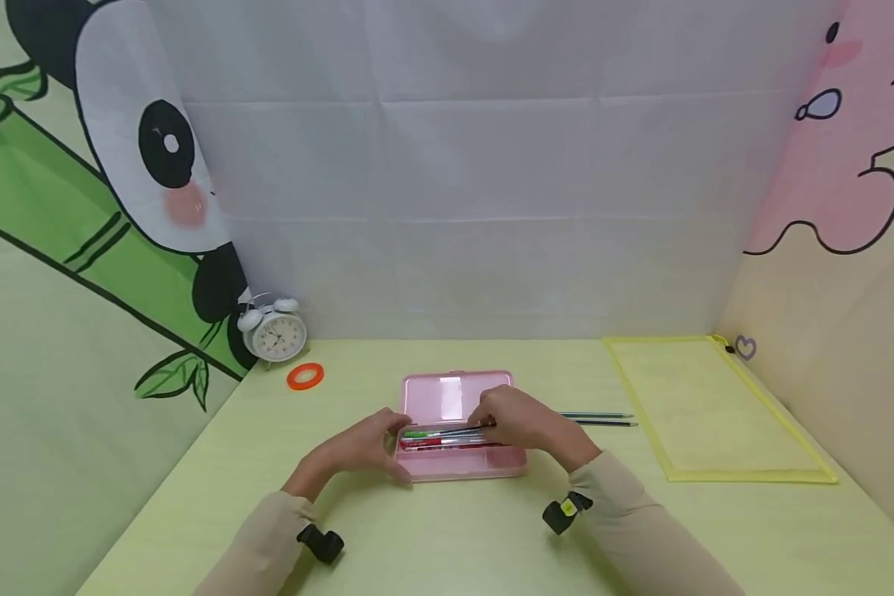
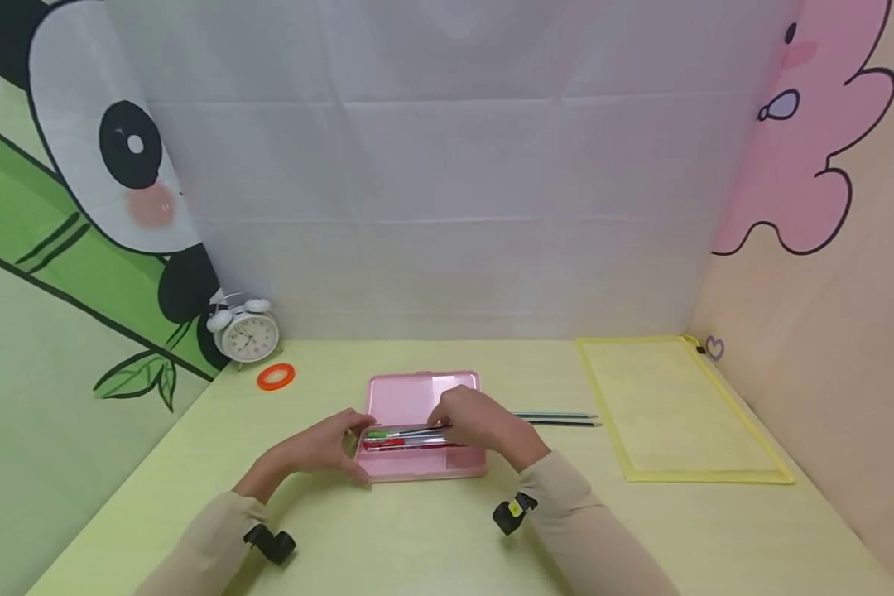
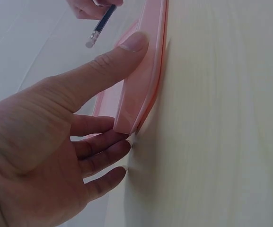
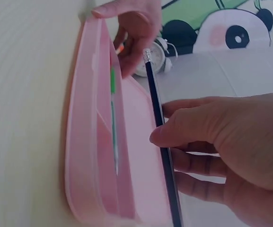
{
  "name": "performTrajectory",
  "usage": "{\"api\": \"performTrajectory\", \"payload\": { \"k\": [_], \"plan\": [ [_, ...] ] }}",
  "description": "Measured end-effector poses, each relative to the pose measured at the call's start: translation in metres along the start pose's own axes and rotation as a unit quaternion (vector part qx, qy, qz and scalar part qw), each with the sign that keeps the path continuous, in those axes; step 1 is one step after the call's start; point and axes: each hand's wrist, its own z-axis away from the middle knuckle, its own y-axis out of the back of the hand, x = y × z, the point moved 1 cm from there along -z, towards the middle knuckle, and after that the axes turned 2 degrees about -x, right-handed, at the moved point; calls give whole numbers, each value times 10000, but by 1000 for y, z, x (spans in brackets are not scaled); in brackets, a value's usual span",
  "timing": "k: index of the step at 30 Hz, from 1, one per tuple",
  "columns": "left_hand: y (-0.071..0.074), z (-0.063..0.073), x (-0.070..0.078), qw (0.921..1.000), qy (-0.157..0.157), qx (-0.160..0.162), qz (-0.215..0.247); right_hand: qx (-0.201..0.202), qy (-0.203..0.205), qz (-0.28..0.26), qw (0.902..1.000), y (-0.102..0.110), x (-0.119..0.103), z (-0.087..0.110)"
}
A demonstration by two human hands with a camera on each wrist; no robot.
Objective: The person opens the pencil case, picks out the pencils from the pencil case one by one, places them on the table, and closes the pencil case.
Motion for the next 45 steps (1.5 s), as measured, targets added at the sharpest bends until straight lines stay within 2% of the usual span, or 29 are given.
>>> {"api": "performTrajectory", "payload": {
  "k": [6,13,20,25,30,36,45],
  "plan": [
    [1,2,2,10000,22,-1,83,63,-31,-313,9995,15,19,25],
    [2,0,1,10000,-1,-21,24,293,150,-283,9991,30,45,52],
    [2,-1,1,9999,28,-46,89,464,-94,-317,9984,39,63,70],
    [1,0,0,9999,26,-66,128,329,-485,-251,9980,44,72,78],
    [2,-1,2,10000,29,-30,49,326,-808,86,9962,49,82,86],
    [2,1,2,10000,1,-23,78,288,-895,246,9953,51,93,95],
    [1,0,1,9999,-104,-39,70,-256,-1107,-13,9935,47,97,99]
  ]
}}
